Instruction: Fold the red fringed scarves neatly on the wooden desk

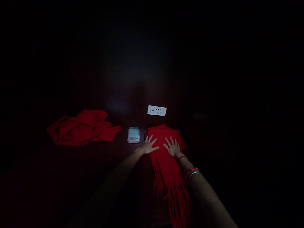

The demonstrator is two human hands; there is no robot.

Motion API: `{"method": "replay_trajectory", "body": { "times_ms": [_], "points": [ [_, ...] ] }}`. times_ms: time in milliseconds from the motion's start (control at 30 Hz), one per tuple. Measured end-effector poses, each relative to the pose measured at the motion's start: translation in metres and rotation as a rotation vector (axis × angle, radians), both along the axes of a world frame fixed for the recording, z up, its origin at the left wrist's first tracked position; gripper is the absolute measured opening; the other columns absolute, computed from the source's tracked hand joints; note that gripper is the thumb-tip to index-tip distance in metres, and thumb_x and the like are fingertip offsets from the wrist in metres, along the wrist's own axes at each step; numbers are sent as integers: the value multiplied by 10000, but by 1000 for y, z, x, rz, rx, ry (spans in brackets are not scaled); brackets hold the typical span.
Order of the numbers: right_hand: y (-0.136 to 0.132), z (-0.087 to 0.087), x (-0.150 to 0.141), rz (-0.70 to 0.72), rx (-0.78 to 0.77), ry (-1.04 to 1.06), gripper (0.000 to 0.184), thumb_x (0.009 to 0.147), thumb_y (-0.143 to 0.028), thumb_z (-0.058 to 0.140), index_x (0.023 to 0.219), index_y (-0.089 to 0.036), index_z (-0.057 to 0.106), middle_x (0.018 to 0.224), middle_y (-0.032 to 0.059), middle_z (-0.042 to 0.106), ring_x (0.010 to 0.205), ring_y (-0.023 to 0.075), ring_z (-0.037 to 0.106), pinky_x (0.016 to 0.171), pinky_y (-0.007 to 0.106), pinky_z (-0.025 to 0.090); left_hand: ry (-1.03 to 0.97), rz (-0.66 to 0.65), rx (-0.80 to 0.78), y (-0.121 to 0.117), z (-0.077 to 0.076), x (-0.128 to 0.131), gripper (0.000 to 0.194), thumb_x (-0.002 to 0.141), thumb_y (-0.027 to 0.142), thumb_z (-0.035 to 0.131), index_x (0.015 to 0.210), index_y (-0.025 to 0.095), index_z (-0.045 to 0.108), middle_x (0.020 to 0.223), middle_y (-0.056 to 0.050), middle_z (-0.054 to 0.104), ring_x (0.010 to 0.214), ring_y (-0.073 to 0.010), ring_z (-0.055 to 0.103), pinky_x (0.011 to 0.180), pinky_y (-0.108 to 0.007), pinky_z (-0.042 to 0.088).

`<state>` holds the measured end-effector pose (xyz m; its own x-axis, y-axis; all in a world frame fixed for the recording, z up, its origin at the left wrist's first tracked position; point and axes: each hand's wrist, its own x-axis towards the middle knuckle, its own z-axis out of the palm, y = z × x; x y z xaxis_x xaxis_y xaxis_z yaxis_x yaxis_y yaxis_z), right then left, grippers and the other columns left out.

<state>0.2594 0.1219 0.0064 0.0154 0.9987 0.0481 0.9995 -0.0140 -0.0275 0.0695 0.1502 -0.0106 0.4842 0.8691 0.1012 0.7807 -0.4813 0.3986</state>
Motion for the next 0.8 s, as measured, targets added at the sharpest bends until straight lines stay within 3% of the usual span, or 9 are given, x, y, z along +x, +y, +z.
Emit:
{"method": "replay_trajectory", "body": {
  "times_ms": [300,700,800],
  "points": [
    [-3,-3,0,-34,36,-43,571,796,-571,130,1310,-330,80,1398,34,33,1242,278,101,966,450,107,33,4,9,4,-2,4,770,674,698,291,1311,293,140,1387,-42,-36,1223,-319,-89,984,-451,97],
    [-11,-5,8,-46,50,-140,539,824,-501,162,1318,-298,86,1394,52,66,1237,275,135,962,438,143,-11,-67,-37,-11,11,6,788,675,699,276,1319,274,118,1381,-29,-90,1215,-349,-97,981,-487,85],
    [-5,-1,10,-29,48,-147,547,817,-503,205,1315,-289,136,1389,61,96,1238,293,114,957,460,146,14,-62,-19,-19,18,-7,757,696,687,248,1319,282,104,1379,-30,-102,1217,-344,-101,973,-508,80]
  ]
}}
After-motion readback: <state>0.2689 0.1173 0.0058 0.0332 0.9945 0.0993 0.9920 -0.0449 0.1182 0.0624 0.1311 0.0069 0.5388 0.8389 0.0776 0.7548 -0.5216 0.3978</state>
